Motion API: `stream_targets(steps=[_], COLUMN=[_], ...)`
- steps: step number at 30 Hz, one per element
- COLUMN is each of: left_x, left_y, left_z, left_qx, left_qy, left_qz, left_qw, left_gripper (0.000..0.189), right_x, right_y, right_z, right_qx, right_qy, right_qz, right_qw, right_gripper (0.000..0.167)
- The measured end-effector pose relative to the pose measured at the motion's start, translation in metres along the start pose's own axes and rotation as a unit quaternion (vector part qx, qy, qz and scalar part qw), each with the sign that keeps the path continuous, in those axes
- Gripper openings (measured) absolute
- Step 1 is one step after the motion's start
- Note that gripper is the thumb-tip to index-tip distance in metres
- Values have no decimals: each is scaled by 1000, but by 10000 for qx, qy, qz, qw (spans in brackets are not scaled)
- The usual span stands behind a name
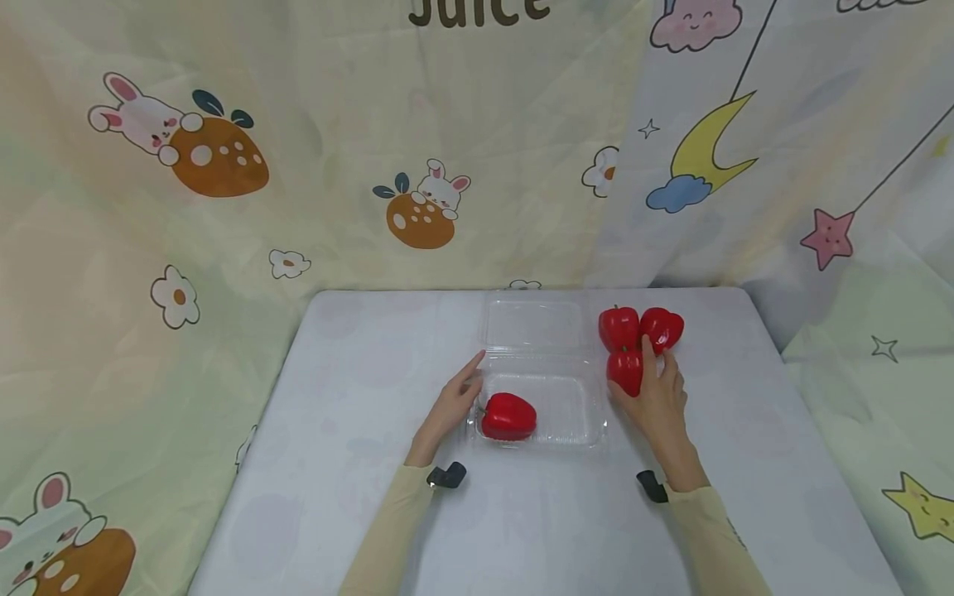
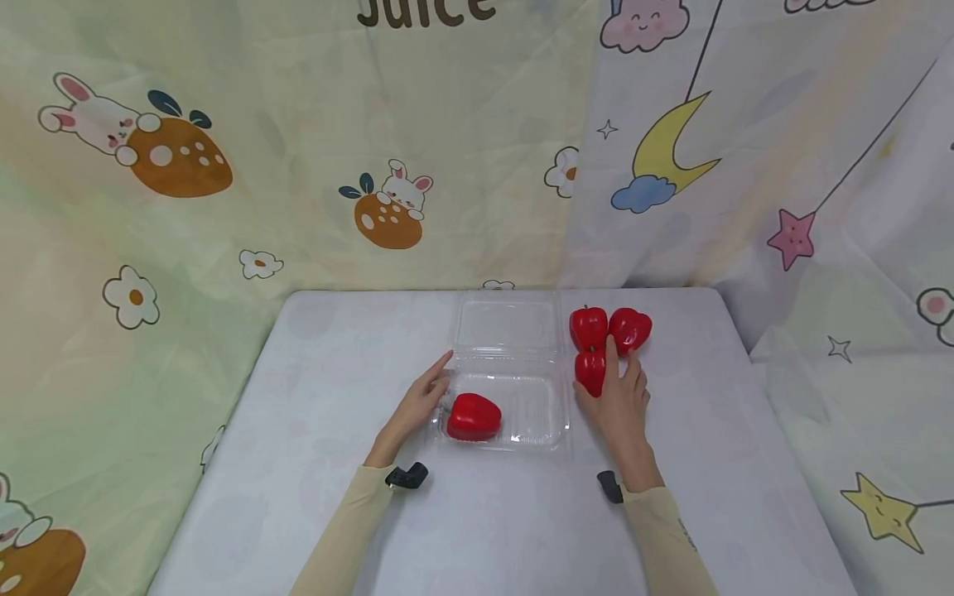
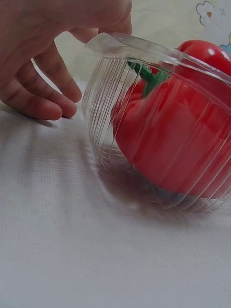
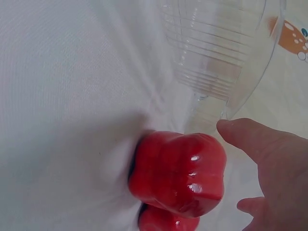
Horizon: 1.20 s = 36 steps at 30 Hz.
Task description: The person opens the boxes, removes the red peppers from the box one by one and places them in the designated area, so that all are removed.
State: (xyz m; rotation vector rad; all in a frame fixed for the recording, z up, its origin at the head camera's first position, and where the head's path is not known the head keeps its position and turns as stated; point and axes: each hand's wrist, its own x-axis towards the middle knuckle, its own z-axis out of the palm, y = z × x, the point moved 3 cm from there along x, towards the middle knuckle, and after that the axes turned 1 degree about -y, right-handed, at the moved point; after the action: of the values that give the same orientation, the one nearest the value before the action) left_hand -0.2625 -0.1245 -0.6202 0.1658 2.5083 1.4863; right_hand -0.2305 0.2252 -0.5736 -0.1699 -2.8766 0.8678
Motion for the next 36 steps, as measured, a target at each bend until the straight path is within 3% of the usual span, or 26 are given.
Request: stream_targets(steps=[16, 36], left_x=[2, 1], left_y=[-2, 1], left_z=[-1, -1], left_qx=[24, 33], left_qy=[19, 1], left_qz=[59, 77], left_qw=[10000, 10000], left_gripper=[51, 52], right_x=[0, -6], right_y=[-5, -30], right_z=[-3, -9], right_qx=[52, 88], right_qy=[-3, -65], right_qz=[-122, -437], right_qw=[9999, 9990], right_gripper=[116, 113])
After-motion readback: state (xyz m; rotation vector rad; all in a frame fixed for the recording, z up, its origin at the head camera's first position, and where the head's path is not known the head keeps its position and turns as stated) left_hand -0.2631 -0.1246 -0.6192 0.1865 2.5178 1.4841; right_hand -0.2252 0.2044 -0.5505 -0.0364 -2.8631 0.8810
